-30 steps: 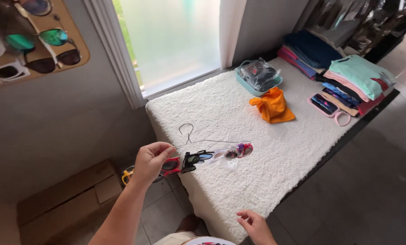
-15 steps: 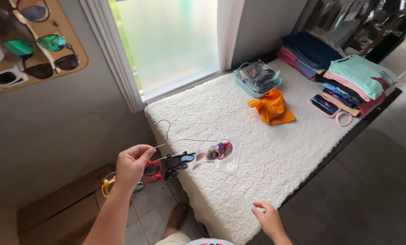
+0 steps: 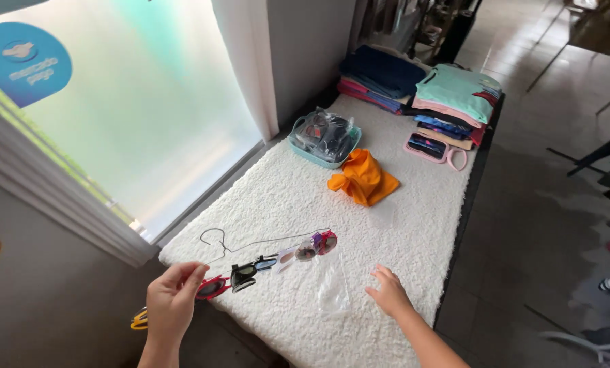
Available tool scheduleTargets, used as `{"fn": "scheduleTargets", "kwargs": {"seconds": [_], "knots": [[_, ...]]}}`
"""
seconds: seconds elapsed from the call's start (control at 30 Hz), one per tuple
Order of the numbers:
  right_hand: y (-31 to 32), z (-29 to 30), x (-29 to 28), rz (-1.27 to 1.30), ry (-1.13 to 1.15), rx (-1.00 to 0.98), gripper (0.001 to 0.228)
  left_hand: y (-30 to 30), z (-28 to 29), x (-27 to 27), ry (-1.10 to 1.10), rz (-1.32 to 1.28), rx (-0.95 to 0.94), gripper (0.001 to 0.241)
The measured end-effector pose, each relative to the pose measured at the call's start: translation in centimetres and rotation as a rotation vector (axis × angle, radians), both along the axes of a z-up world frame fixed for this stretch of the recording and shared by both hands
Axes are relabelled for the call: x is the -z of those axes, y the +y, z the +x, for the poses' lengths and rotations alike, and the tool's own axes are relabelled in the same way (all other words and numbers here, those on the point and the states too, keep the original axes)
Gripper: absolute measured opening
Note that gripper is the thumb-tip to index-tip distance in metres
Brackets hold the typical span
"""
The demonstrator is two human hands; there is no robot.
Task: The person arranges multiple pairs of sunglasses on a white wire hanger placed on a white rug. They pick up each pair, place it on the hanger, and adjust the arrangement. The person also folds an orange cloth and places it on the rug.
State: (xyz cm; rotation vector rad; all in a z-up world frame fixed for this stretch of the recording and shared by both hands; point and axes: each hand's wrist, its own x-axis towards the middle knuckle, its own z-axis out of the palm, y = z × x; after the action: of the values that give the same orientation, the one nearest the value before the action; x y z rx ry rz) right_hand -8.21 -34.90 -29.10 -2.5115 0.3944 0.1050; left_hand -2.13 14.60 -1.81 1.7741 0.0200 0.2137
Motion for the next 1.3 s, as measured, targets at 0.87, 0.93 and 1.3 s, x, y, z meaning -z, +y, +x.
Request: {"fn": "scheduleTargets", "kwargs": {"seconds": [0.87,0.93,1.3], "knots": [[0.0,24.5,-8.5,-0.116,0.620,0.220,0.086,2.4,22.6,11.9,0.235,0.230,-0.071,0.012],[-0.4,24.4,-6.7,-0.114,0.652,0.251,0.092,2.7,22.7,12.8,0.197,0.197,-0.083,0.010],[-4.4,17.7,7.6,-0.233,-0.044,0.348,0.056,1.9,23.7,10.2,0.153,0.049,-0.054,0.012]]}}
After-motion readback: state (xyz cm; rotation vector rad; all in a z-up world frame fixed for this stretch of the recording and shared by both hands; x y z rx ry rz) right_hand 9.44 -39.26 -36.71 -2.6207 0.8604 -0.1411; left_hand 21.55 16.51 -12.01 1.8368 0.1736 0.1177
